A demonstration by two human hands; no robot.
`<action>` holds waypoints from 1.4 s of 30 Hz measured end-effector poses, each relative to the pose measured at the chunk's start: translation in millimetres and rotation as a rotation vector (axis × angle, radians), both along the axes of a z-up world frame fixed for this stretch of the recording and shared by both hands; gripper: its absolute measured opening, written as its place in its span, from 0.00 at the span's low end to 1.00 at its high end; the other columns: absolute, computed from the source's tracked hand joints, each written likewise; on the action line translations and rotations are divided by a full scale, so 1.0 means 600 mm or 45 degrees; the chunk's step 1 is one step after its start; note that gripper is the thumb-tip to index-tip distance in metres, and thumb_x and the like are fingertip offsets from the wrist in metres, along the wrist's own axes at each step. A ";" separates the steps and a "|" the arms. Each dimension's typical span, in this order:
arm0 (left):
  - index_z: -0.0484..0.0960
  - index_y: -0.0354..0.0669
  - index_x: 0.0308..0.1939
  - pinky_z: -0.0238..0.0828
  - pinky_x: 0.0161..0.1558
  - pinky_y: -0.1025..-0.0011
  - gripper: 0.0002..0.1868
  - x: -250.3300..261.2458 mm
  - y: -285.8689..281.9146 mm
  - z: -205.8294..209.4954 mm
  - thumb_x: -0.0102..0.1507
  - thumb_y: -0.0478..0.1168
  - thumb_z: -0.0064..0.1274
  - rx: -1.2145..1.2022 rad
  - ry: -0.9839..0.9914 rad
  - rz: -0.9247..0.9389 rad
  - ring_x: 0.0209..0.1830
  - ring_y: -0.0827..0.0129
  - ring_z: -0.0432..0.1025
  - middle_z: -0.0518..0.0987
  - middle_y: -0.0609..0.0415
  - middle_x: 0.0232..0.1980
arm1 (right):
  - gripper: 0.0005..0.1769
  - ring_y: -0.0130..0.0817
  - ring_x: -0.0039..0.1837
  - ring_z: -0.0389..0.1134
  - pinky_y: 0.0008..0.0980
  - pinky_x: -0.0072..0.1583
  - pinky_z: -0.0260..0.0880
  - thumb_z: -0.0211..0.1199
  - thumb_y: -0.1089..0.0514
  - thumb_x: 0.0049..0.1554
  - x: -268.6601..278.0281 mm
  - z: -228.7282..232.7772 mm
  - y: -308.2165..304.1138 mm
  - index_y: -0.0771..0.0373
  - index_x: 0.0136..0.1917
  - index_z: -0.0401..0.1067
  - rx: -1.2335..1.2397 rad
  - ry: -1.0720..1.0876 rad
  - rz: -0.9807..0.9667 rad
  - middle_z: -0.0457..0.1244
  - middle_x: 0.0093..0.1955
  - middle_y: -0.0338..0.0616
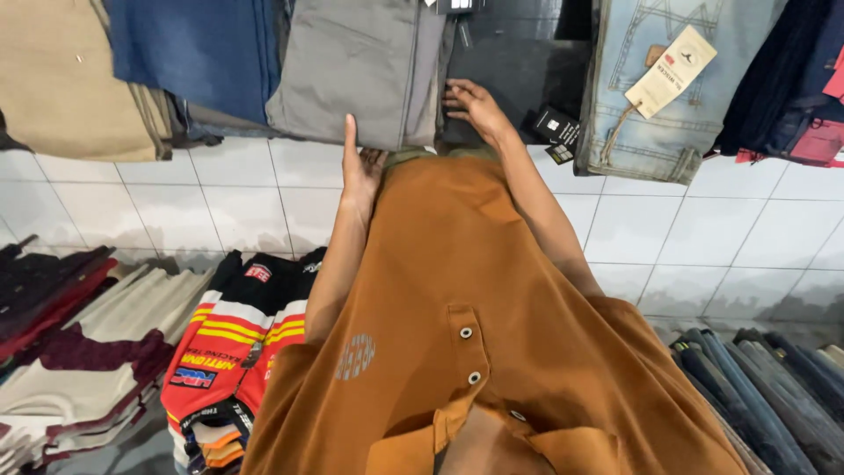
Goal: Folding and organizing pants on a display shelf in a clothing store.
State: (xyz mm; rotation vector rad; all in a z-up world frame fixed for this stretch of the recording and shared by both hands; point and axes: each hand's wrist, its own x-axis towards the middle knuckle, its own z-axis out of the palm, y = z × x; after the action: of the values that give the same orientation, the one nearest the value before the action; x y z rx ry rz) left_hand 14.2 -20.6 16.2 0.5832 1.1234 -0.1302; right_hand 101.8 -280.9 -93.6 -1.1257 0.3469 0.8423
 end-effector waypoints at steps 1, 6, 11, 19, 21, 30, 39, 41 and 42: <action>0.67 0.30 0.70 0.67 0.66 0.57 0.53 0.012 0.003 0.001 0.49 0.61 0.62 0.003 -0.005 -0.008 0.66 0.48 0.66 0.68 0.33 0.69 | 0.20 0.37 0.64 0.67 0.37 0.65 0.69 0.53 0.54 0.66 0.013 -0.002 0.002 0.61 0.70 0.67 0.003 -0.005 -0.008 0.64 0.64 0.49; 0.70 0.30 0.68 0.67 0.65 0.60 0.51 0.008 -0.002 0.010 0.50 0.61 0.61 0.009 0.057 -0.017 0.64 0.52 0.68 0.70 0.35 0.66 | 0.22 0.35 0.62 0.68 0.33 0.63 0.71 0.54 0.53 0.66 0.005 0.008 -0.004 0.62 0.70 0.67 -0.019 0.005 0.025 0.66 0.63 0.48; 0.72 0.32 0.66 0.69 0.63 0.61 0.46 0.010 -0.003 0.013 0.52 0.60 0.61 0.056 0.043 -0.021 0.59 0.56 0.71 0.73 0.40 0.62 | 0.23 0.35 0.62 0.68 0.34 0.64 0.70 0.53 0.51 0.66 0.011 0.026 -0.007 0.61 0.71 0.65 -0.026 -0.016 0.076 0.65 0.64 0.49; 0.60 0.30 0.67 0.72 0.62 0.58 0.49 0.020 -0.033 0.046 0.52 0.56 0.63 0.389 0.074 -0.097 0.64 0.54 0.71 0.70 0.38 0.66 | 0.22 0.34 0.61 0.69 0.33 0.62 0.71 0.54 0.51 0.66 0.009 0.010 -0.011 0.60 0.70 0.66 0.003 0.015 0.069 0.66 0.64 0.48; 0.41 0.34 0.77 0.73 0.58 0.40 0.65 -0.011 -0.021 -0.044 0.55 0.53 0.75 0.622 0.295 -0.038 0.64 0.30 0.68 0.61 0.21 0.67 | 0.22 0.52 0.67 0.69 0.51 0.64 0.75 0.55 0.51 0.70 0.004 -0.009 -0.011 0.61 0.73 0.64 -0.059 -0.052 0.015 0.65 0.64 0.62; 0.61 0.31 0.71 0.72 0.59 0.48 0.45 0.018 -0.012 0.055 0.61 0.51 0.68 0.473 0.190 -0.002 0.63 0.43 0.66 0.66 0.32 0.64 | 0.21 0.54 0.66 0.71 0.51 0.63 0.75 0.54 0.51 0.70 0.004 -0.037 -0.016 0.61 0.73 0.63 -0.075 -0.010 0.023 0.67 0.64 0.63; 0.68 0.31 0.60 0.68 0.58 0.56 0.38 0.105 -0.045 0.153 0.54 0.40 0.74 0.603 0.008 0.218 0.53 0.57 0.68 0.72 0.42 0.52 | 0.11 0.46 0.49 0.76 0.40 0.49 0.81 0.61 0.56 0.66 0.000 -0.047 0.008 0.63 0.59 0.73 -0.457 -0.306 -0.134 0.69 0.48 0.57; 0.69 0.33 0.61 0.68 0.58 0.55 0.37 0.131 -0.039 0.185 0.55 0.39 0.74 0.599 -0.064 0.240 0.52 0.58 0.69 0.72 0.44 0.51 | 0.09 0.43 0.43 0.75 0.38 0.46 0.81 0.60 0.58 0.66 0.006 -0.014 0.019 0.64 0.57 0.74 -0.402 -0.343 -0.169 0.67 0.42 0.53; 0.70 0.35 0.61 0.67 0.57 0.53 0.35 0.139 -0.037 0.200 0.55 0.38 0.73 0.588 -0.127 0.250 0.50 0.59 0.69 0.73 0.45 0.51 | 0.08 0.40 0.38 0.74 0.36 0.42 0.81 0.58 0.59 0.67 0.001 0.004 0.021 0.64 0.54 0.75 -0.355 -0.366 -0.209 0.66 0.37 0.50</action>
State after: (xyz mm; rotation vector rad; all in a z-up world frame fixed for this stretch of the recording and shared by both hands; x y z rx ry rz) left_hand 97.4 -43.0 136.4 0.8733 1.1117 0.3336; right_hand 102.4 -268.4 -91.1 -1.4367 0.3179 0.4870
